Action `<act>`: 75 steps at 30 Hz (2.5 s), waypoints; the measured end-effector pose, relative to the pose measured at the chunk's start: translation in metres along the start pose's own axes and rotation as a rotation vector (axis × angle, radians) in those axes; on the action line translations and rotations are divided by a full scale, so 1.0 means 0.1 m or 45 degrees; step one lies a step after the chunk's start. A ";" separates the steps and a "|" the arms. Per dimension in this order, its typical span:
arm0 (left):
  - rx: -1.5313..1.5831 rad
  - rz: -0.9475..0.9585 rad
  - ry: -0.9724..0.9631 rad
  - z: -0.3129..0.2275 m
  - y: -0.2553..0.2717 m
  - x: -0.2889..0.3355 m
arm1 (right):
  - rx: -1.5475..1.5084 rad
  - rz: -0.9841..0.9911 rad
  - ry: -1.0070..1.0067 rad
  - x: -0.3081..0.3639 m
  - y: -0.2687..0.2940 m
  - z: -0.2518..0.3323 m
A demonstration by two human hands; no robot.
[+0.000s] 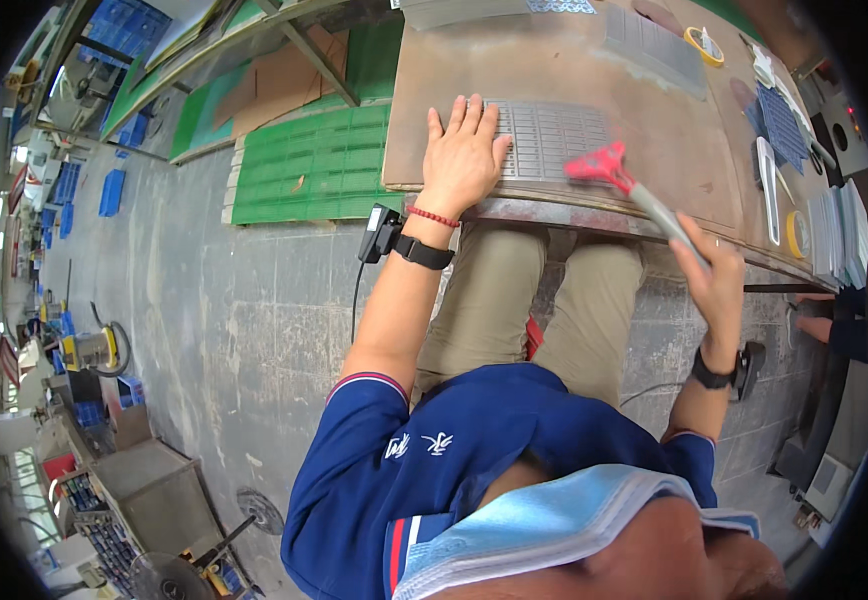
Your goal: Cleaning a metal plate with a red brush and a white scraper tool on a work table.
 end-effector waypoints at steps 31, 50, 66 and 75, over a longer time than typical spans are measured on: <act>0.010 -0.023 0.009 0.01 0.02 0.01 | 0.273 0.228 0.012 -1.03 -0.63 0.31; -0.017 0.054 0.000 0.28 0.27 0.14 | 0.090 0.308 0.103 -0.06 0.12 -0.09; 0.074 0.063 0.018 0.28 0.27 0.17 | 0.266 0.336 0.109 -0.66 -0.38 0.56; 0.070 0.054 -0.006 0.29 0.27 0.16 | 0.287 0.227 0.093 -1.13 -0.75 0.47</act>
Point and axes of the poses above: each hand's wrist, its own x-axis away from the middle knuckle, its own y-axis out of the back of the hand, z = x × y, the point moved 3 cm from there along -x, towards the middle knuckle, and after that the axes turned 13 degrees about x, right-handed, at the moved point
